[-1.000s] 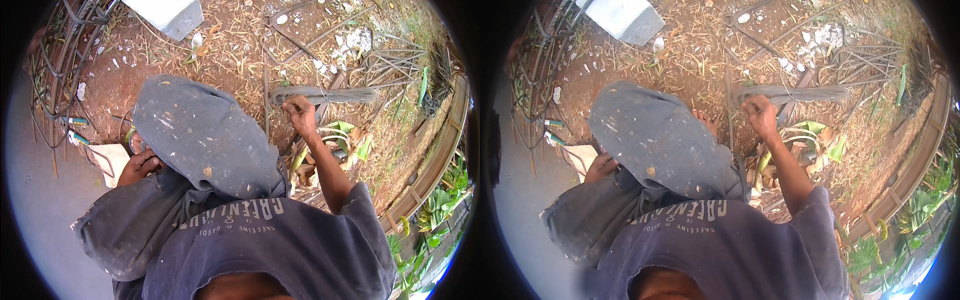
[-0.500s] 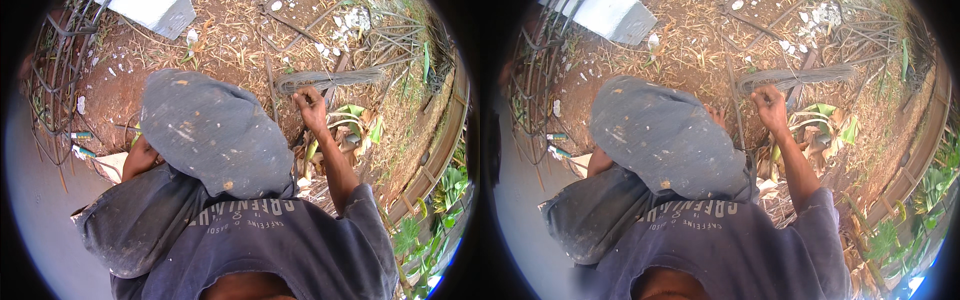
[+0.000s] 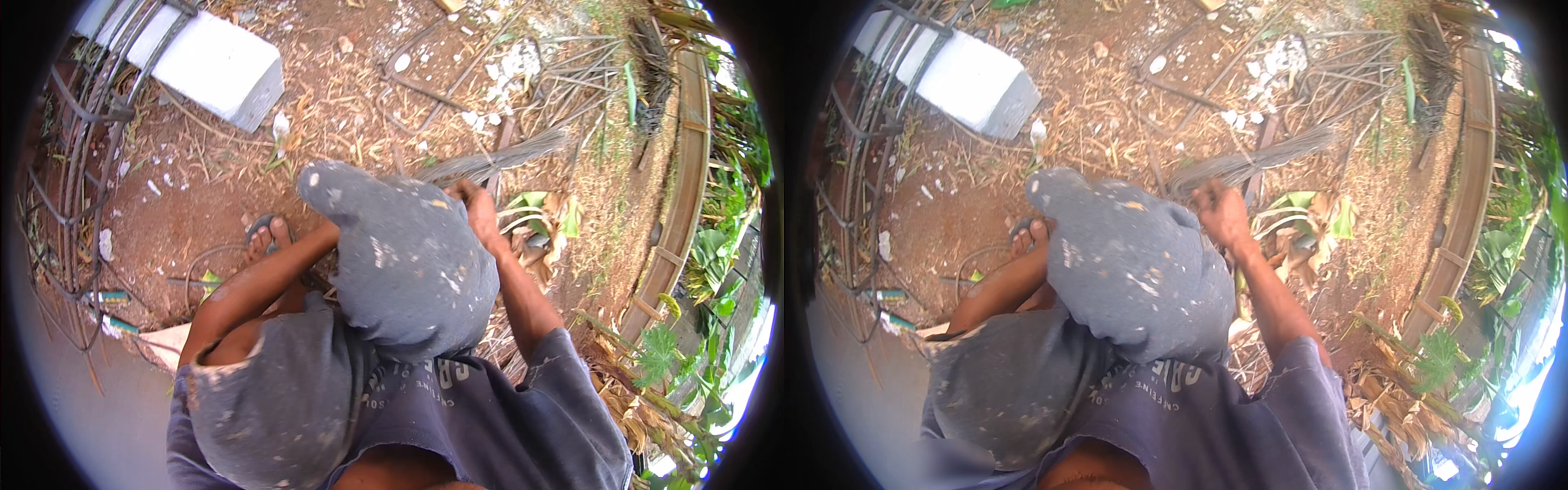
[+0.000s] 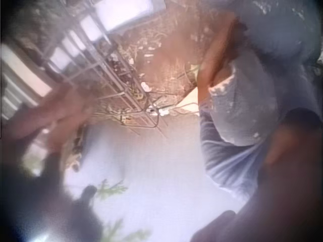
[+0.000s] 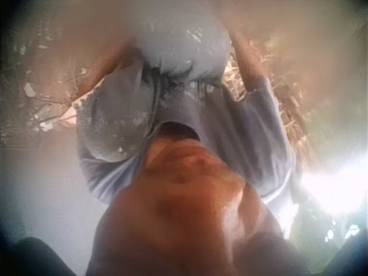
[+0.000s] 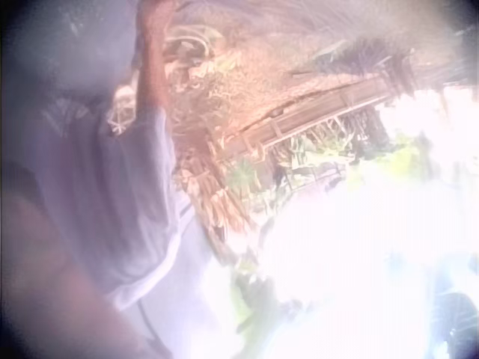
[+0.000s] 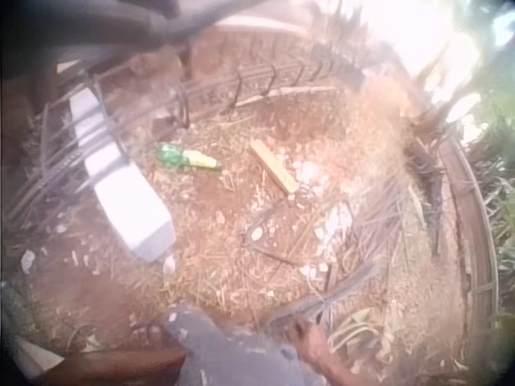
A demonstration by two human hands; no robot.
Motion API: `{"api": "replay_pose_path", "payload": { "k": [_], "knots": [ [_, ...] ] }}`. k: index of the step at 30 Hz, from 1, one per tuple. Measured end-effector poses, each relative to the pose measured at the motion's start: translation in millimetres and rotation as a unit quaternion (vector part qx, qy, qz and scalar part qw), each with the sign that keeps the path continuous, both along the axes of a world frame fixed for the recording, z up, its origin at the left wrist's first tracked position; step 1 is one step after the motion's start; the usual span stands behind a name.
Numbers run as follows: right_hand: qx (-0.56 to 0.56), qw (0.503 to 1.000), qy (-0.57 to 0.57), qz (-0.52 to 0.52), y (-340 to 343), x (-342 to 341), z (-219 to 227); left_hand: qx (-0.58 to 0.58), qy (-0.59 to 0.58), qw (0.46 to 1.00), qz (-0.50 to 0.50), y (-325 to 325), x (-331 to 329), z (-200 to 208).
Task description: The person assembles a rebar cage by tying intersecting steel bars together with wire using pliers. They repeatedly wrap wire around the intersections and twist it tight to secure the grid structure.
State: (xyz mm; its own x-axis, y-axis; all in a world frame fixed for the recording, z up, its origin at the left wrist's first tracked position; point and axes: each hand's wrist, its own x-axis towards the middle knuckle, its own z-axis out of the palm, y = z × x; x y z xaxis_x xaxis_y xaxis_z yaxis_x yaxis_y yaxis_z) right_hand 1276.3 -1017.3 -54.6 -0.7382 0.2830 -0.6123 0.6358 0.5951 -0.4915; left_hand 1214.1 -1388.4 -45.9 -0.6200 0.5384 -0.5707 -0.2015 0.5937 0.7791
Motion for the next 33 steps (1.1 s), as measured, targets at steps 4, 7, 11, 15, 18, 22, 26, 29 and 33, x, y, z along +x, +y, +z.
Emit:
{"api": "replay_pose_path", "payload": {
  "k": [4,7,11,15,18,22,26,29,33],
  "knots": [
    [-0.022,0.999,0.012,-0.023,1,-2,-11,0.020,-0.019,1.000,-0.010,16,-5,-10],
    [-0.068,0.996,-0.036,-0.036,8,-8,-2,0.045,-0.028,0.998,-0.016,29,-10,-24],
    [-0.135,0.981,-0.075,0.114,-3,-56,28,0.065,-0.028,0.997,-0.020,43,-15,-34],
    [-0.304,0.926,-0.039,0.219,-51,-134,63,0.068,-0.030,0.997,-0.026,58,-19,-28],
    [-0.307,0.910,-0.083,0.266,-55,-166,107,0.070,-0.028,0.997,-0.030,66,-26,-24],
    [-0.270,0.927,-0.015,0.259,-71,-171,146,0.072,-0.026,0.996,-0.035,75,-30,-25],
    [-0.328,0.890,0.012,0.316,-115,-183,158,0.073,-0.012,0.996,-0.046,87,-32,-22],
    [-0.312,0.837,0.081,0.442,-136,-185,183,0.075,-0.023,0.996,-0.051,95,-32,-20],
    [-0.084,0.846,0.164,0.500,-112,-197,262,0.081,-0.027,0.995,-0.053,97,-33,-14]
  ]
}}
